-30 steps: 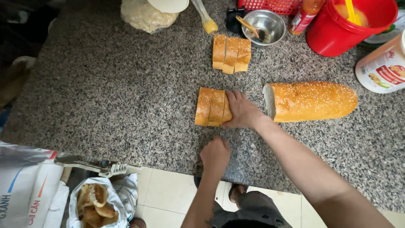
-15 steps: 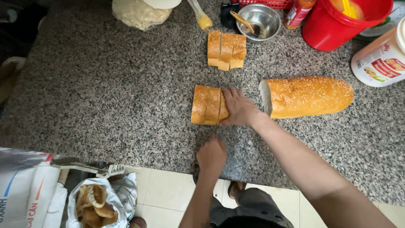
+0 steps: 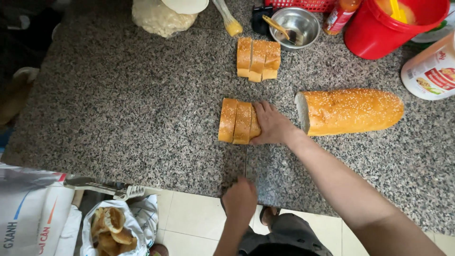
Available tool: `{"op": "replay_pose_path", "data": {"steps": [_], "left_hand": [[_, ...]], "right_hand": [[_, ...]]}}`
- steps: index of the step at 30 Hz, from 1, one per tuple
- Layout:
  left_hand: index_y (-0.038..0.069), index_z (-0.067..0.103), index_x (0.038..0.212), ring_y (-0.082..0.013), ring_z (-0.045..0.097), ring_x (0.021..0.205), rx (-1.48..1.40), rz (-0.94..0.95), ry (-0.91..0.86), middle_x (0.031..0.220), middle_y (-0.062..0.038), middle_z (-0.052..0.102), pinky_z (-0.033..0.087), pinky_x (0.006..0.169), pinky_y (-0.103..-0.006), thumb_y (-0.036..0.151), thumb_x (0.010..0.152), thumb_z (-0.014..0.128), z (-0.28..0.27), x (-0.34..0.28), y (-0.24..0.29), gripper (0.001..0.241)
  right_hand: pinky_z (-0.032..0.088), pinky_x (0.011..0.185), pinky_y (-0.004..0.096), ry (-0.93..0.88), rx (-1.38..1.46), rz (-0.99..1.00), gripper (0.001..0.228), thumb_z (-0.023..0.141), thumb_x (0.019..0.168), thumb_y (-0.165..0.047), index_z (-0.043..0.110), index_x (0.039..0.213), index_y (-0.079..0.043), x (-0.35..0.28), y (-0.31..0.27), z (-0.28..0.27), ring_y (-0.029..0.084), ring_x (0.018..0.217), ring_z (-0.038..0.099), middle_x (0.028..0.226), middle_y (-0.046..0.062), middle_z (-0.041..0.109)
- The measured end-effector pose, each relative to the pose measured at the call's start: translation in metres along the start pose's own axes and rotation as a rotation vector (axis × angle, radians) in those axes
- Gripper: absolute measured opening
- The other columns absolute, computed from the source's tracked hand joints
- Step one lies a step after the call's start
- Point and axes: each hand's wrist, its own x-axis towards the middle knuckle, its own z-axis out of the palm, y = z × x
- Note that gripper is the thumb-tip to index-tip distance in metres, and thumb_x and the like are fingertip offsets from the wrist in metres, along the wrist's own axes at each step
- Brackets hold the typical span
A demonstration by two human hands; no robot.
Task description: Cutting a large loaf of bread into smaller sections.
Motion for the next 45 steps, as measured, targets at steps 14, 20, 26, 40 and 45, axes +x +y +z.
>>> {"op": "replay_pose_path", "data": {"steps": [14, 20, 26, 40, 45], "left_hand": [[0.012, 0.064, 0.124, -0.0517, 0.081, 0.099, 0.018, -0.048, 0.011, 0.107, -0.019, 0.083, 0.062, 0.083, -0.0696, 0.044, 0.121, 0.051, 0.013, -0.018, -0.009, 0.034], [0.008, 0.069, 0.122, -0.047, 0.08, 0.098, -0.057, -0.008, 0.036, 0.109, -0.019, 0.08, 0.059, 0.081, -0.0649, 0.042, 0.124, 0.046, -0.014, 0.016, 0.02, 0.042], [0.011, 0.061, 0.123, -0.0503, 0.079, 0.095, 0.013, -0.056, -0.035, 0.104, -0.016, 0.081, 0.06, 0.078, -0.067, 0.042, 0.121, 0.047, 0.036, -0.029, -0.024, 0.034], [0.013, 0.059, 0.126, -0.0543, 0.078, 0.093, -0.015, -0.088, 0.005, 0.098, -0.017, 0.082, 0.057, 0.079, -0.0731, 0.041, 0.119, 0.043, 0.047, -0.045, -0.027, 0.033], [0.01, 0.061, 0.125, -0.0508, 0.08, 0.102, -0.067, -0.06, 0.043, 0.11, -0.018, 0.083, 0.061, 0.082, -0.0693, 0.04, 0.12, 0.056, 0.014, -0.022, 0.007, 0.031]], "right_hand": [[0.034, 0.14, 0.061, -0.006, -0.012, -0.008, 0.151, 0.109, 0.082, -0.052, 0.01, 0.185, -0.006, -0.003, -0.002, 0.0, 0.045, 0.174, 0.022, 0.19, 0.024, 0.019], [0.03, 0.142, 0.062, -0.065, -0.021, 0.052, 0.152, 0.106, 0.087, -0.053, 0.002, 0.187, -0.007, -0.012, -0.014, -0.009, 0.046, 0.178, 0.012, 0.195, 0.022, 0.005], [0.031, 0.141, 0.062, -0.027, -0.009, -0.004, 0.151, 0.109, 0.083, -0.053, 0.008, 0.185, -0.005, -0.009, -0.007, -0.004, 0.047, 0.175, 0.018, 0.191, 0.023, 0.013], [0.043, 0.137, 0.06, 0.008, -0.082, -0.06, 0.15, 0.112, 0.077, -0.059, 0.02, 0.182, -0.004, 0.0, 0.008, 0.011, 0.047, 0.165, 0.038, 0.18, 0.024, 0.033], [0.045, 0.131, 0.066, 0.124, -0.066, -0.163, 0.153, 0.11, 0.07, -0.064, 0.023, 0.179, -0.002, 0.014, 0.026, 0.033, 0.051, 0.158, 0.045, 0.172, 0.025, 0.04]]}}
